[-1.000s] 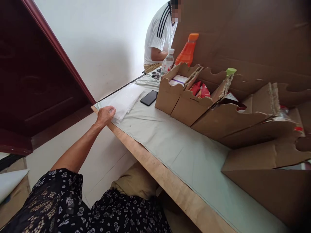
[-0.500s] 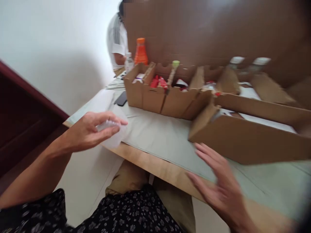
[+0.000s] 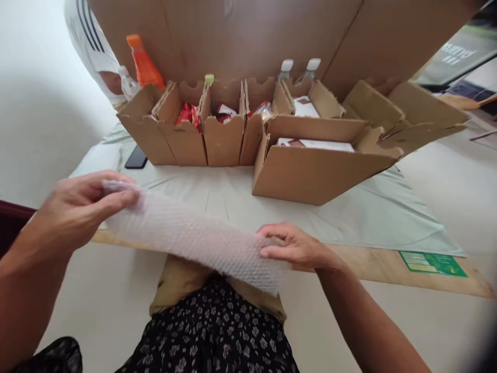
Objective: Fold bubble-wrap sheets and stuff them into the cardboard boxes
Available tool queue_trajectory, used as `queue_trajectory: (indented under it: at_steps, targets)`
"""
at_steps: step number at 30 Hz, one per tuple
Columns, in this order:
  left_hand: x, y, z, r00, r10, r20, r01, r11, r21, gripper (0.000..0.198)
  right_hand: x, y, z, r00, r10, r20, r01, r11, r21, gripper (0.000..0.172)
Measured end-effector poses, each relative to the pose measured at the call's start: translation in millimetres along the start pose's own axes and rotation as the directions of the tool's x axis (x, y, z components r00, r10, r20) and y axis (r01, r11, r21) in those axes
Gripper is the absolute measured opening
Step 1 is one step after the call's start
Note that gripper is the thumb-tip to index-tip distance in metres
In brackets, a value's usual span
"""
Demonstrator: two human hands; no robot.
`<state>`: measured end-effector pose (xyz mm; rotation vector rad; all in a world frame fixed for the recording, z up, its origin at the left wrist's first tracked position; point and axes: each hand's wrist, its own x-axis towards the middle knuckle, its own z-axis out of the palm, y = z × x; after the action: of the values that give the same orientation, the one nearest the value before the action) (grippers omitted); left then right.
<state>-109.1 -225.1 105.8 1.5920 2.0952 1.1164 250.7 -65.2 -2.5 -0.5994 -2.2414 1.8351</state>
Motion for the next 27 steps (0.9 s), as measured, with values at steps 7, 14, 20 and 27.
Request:
queue_trajectory:
  at_steps: [7, 14, 20, 27]
  targets:
    - [52, -64, 105.9, 0.933, -0.322, 0.159, 0.348, 0.919, -0.187, 0.017, -8, 44, -37, 0.805, 0.175, -0.567, -0.241, 0.970, -0.042, 0.042]
    - [59, -98, 126.0, 0.925, -0.275, 0.260, 0.293, 0.956, -0.029, 0.074, -8, 79, -37, 0.689, -0.018, -0.724, -0.346, 0.870, -0.351, 0.041]
    - [78, -91, 118.3, 0.972, -0.138, 0.189, 0.101, 0.975, 0.197, 0.065, -21, 50, -10, 0.740, -0.023, -0.672, -0.338, 0.852, -0.401, 0.041]
    - [126, -55, 177.6, 0.939, 0.280, 0.200, -0.337, 0.870, 0.361, 0.056, -27, 22, 71, 0.963, 0.202, -0.181, -0.205, 0.979, -0.001, 0.033]
